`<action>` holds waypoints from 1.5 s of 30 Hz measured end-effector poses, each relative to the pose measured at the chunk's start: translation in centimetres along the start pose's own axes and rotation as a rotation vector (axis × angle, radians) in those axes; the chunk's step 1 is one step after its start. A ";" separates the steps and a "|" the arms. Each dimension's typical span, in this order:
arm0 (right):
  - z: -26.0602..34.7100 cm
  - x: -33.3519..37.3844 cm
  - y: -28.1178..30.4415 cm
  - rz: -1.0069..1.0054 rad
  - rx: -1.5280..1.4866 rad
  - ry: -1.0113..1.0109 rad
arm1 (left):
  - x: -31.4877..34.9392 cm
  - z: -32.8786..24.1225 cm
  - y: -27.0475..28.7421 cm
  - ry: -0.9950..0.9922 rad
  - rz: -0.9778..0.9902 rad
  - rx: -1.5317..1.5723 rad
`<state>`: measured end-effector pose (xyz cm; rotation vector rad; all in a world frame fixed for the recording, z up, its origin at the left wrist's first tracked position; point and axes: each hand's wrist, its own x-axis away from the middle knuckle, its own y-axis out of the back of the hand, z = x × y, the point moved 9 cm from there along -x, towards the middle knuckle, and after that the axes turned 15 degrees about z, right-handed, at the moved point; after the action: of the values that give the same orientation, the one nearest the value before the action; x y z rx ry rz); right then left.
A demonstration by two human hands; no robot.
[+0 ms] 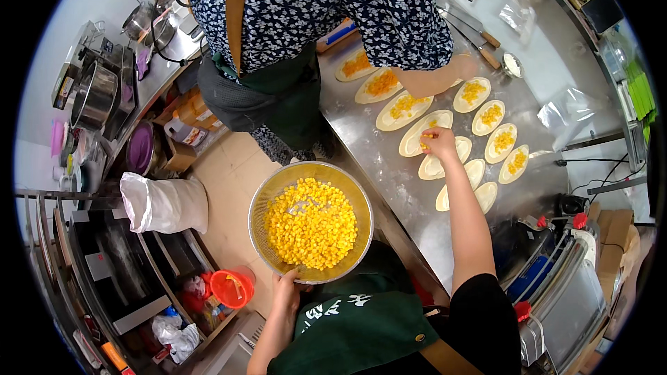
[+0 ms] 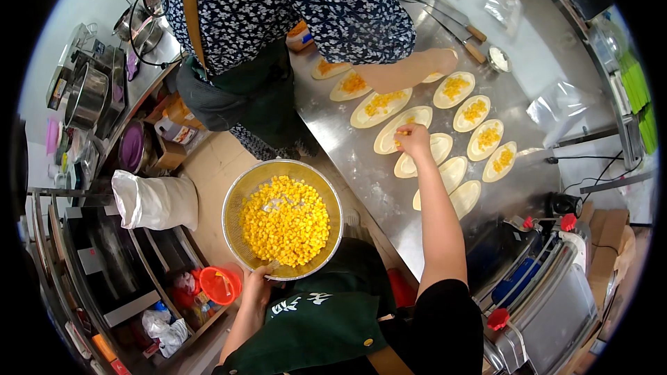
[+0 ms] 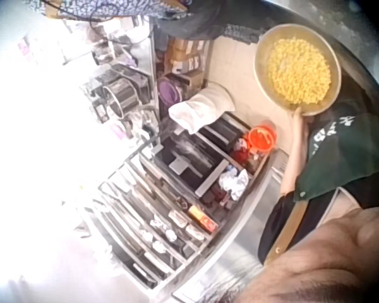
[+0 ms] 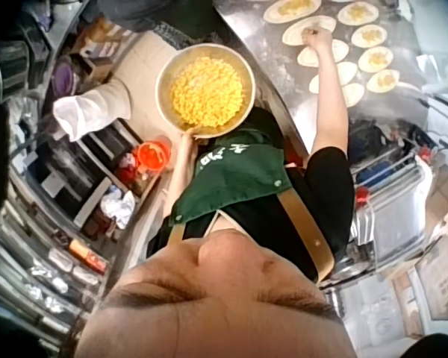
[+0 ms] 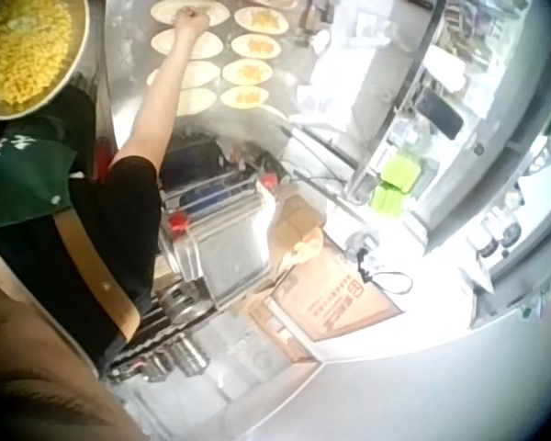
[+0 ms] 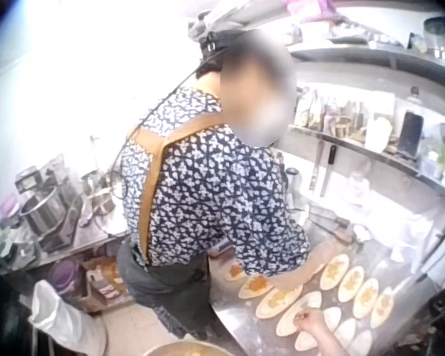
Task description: The person places corn kernels onto several oval dough pieces laid out on a stainless steel counter. They then place slices of ham on top of the corn. A coworker adds shredded cheese to the same dough pieces.
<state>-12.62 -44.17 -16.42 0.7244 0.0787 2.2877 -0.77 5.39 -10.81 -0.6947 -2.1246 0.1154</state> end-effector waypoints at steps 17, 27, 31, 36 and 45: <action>-0.8 -3.8 4.3 -0.152 0.407 -0.006 | 0.2 0.2 -0.9 -0.015 -0.052 0.016; -0.9 -4.4 6.0 -0.148 0.181 -0.054 | 0.5 0.2 -1.0 -0.018 -0.074 0.027; -1.3 -5.0 7.0 -0.131 0.228 -0.089 | 0.5 0.3 -1.0 0.007 -0.059 0.008; -1.5 -4.1 7.0 -0.164 0.019 -0.122 | 0.7 0.5 -0.6 0.004 -0.056 0.002; 3.1 0.4 0.1 -0.016 -0.054 0.221 | 1.0 0.1 -0.6 -0.022 -0.060 -0.010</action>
<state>-11.31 -44.49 -13.57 0.4396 0.1251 2.3376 -1.57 5.40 -9.95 -0.6373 -2.1665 0.0800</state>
